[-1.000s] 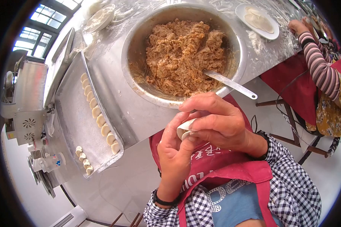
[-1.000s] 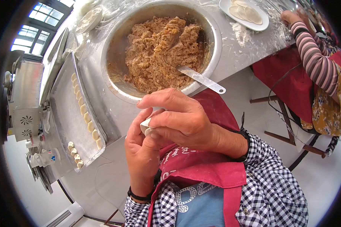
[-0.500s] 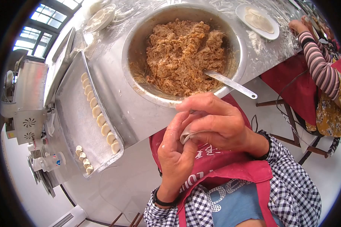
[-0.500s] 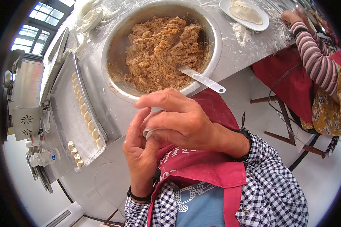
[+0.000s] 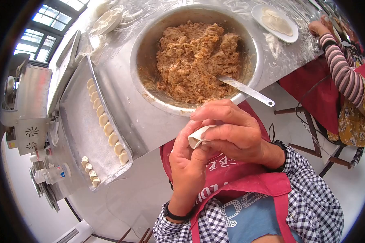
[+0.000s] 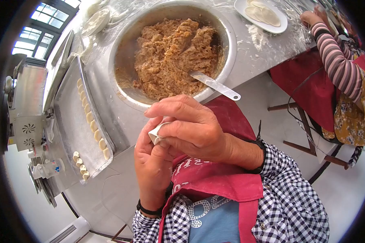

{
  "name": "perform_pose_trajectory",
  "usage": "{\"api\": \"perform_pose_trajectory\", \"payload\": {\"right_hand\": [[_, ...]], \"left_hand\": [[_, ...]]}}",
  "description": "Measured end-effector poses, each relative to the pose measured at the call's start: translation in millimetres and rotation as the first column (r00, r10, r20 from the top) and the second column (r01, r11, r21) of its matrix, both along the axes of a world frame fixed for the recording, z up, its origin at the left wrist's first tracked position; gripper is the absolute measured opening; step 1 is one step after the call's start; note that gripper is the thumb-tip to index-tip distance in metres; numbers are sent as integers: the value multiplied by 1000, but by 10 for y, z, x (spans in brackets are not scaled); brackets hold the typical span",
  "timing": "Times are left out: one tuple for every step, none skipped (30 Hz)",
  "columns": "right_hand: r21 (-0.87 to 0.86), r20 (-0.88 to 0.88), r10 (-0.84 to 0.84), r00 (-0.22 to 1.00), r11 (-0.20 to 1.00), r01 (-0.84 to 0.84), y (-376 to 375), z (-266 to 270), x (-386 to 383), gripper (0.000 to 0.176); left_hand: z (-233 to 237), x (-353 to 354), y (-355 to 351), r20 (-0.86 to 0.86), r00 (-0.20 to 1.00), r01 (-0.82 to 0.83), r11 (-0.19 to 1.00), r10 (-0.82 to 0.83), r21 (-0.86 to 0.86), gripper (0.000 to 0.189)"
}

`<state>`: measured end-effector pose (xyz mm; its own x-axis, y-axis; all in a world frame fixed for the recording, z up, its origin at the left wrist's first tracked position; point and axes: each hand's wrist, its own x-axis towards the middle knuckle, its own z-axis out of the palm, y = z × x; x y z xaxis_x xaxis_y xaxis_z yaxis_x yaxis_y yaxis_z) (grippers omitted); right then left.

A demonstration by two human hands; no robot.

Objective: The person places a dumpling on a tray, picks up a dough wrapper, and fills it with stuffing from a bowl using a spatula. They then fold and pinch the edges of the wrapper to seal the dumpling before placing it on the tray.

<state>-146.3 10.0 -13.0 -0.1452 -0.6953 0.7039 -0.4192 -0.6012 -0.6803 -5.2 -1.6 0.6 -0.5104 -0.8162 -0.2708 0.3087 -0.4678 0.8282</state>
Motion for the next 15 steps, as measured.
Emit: {"api": "perform_pose_trajectory", "payload": {"right_hand": [[0, 0, 1, 1000, 1000, -1, -3, 0, -3, 14], [-11, -14, -1, 1000, 1000, 1, -8, -1, -7, 13], [-22, -27, -3, 1000, 1000, 2, -11, -1, -13, 13], [-22, -27, -2, 1000, 1000, 2, -11, 1, -20, 13], [-17, -60, 4, 998, 1000, -5, -8, 9, -30, 13], [-13, -92, 10, 996, 1000, -11, -5, 14, -38, 13], [-12, -92, 10, 996, 1000, -11, -2, 15, -44, 13], [-6, -95, 18, 995, 1000, -19, 0, 15, -50, 14], [0, -97, 27, 995, 1000, -28, 1, 16, -53, 15], [0, -97, 27, 995, 1000, -28, 8, 23, -43, 15], [23, -43, 24, 999, 999, -23, 20, 33, -22, 15], [46, 13, 19, 1000, 999, -20, 23, 38, -5, 16], [46, 12, 21, 1000, 999, -21, 14, 37, 3, 16], [40, 11, 22, 1000, 999, -23, 4, 35, 10, 15], [34, 10, 24, 1000, 999, -24, -3, 30, 10, 14]], "left_hand": [[4, -8, 11, 0, 1000, -1, 1000, 1, 0, 46], [15, -18, 25, 92, 996, -7, 988, 22, -154, 44], [27, -22, 35, 179, 982, 1, 953, 56, -304, 42], [36, -16, 42, 179, 982, 0, 953, 57, -304, 42], [44, -9, 47, 291, 954, 62, 894, 78, -443, 42], [48, -3, 49, 394, 912, 139, 814, 117, -564, 41], [42, 5, 39, 394, 912, 140, 815, 116, -563, 41], [28, 17, 22, 399, 910, 154, 805, 110, -573, 41], [16, 23, 11, 404, 909, 167, 796, 104, -582, 40], [11, 19, 10, 403, 909, 167, 796, 104, -582, 40], [6, 16, 9, 364, 926, 136, 808, 102, -573, 42], [3, 16, 10, 324, 941, 105, 820, 102, -563, 43], [15, 17, 14, 324, 940, 104, 820, 103, -563, 43], [39, 17, 19, 341, 933, 97, 832, 115, -546, 43], [51, 15, 22, 358, 925, 90, 844, 126, -529, 44]]}}
